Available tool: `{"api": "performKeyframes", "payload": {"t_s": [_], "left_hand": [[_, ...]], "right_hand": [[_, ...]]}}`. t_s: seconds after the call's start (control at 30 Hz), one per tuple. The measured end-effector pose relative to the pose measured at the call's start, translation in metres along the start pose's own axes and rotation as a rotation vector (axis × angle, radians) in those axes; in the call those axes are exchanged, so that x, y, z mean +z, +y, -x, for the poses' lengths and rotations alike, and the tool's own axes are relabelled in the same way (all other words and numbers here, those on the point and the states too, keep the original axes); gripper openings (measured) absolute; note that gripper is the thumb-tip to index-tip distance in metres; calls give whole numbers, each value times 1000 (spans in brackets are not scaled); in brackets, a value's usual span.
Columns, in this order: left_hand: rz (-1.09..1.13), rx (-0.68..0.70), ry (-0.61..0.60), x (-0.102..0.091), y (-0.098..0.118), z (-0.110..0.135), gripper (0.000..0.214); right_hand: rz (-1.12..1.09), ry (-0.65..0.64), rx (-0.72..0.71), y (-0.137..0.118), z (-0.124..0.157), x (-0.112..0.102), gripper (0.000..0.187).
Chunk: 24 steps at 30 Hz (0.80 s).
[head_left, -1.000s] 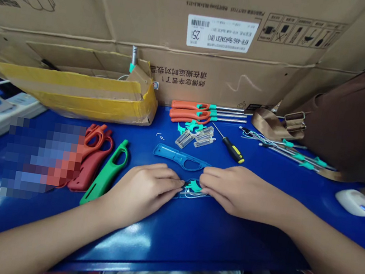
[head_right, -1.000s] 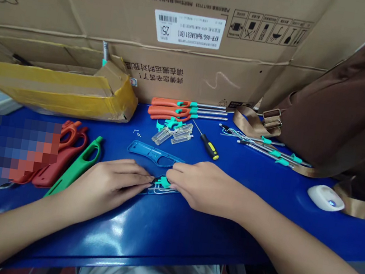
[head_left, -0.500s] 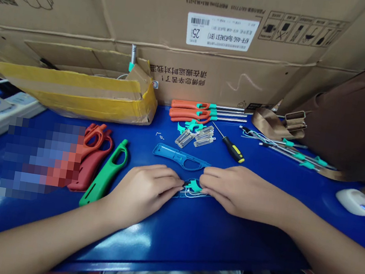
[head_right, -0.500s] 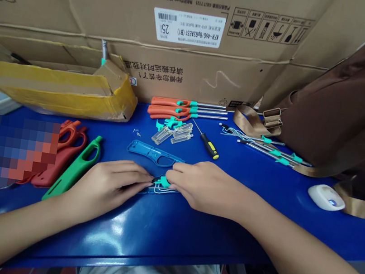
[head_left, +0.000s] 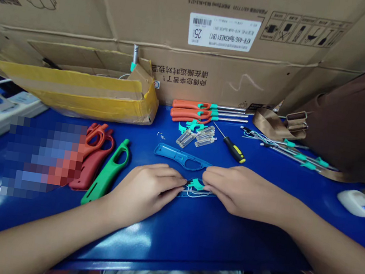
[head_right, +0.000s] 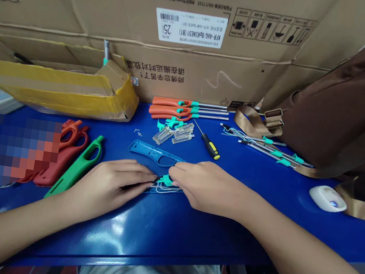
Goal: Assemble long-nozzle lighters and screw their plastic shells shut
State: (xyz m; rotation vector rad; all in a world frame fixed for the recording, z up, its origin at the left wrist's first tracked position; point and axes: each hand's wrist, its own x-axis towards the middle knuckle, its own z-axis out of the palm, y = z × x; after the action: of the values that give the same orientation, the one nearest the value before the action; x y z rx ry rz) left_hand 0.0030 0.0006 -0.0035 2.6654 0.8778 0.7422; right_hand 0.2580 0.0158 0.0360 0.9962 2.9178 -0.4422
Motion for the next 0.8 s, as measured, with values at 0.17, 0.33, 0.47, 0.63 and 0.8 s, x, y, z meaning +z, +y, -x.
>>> {"api": "performKeyframes", "payload": {"t_s": [0.17,0.33,0.47,0.63,0.8], "left_hand": [[5,-37,-63,-2,4,0,22],[23,-67,-104,-5,6,0,26],[10,-55,-123,-5,5,0,26],[8,-47,-112,-4,4,1,26],[-6,-61,-109,-4,3,1,27]], "right_hand": [[-4,-5,8,0,-1,-2,21],[13,-21,10,-1,-1,-3,21],[46,-50,22,-1,0,-4,21],[83,-56,4,-1,-2,-3,20],[113,-27,-29,2,-2,-1,19]]}}
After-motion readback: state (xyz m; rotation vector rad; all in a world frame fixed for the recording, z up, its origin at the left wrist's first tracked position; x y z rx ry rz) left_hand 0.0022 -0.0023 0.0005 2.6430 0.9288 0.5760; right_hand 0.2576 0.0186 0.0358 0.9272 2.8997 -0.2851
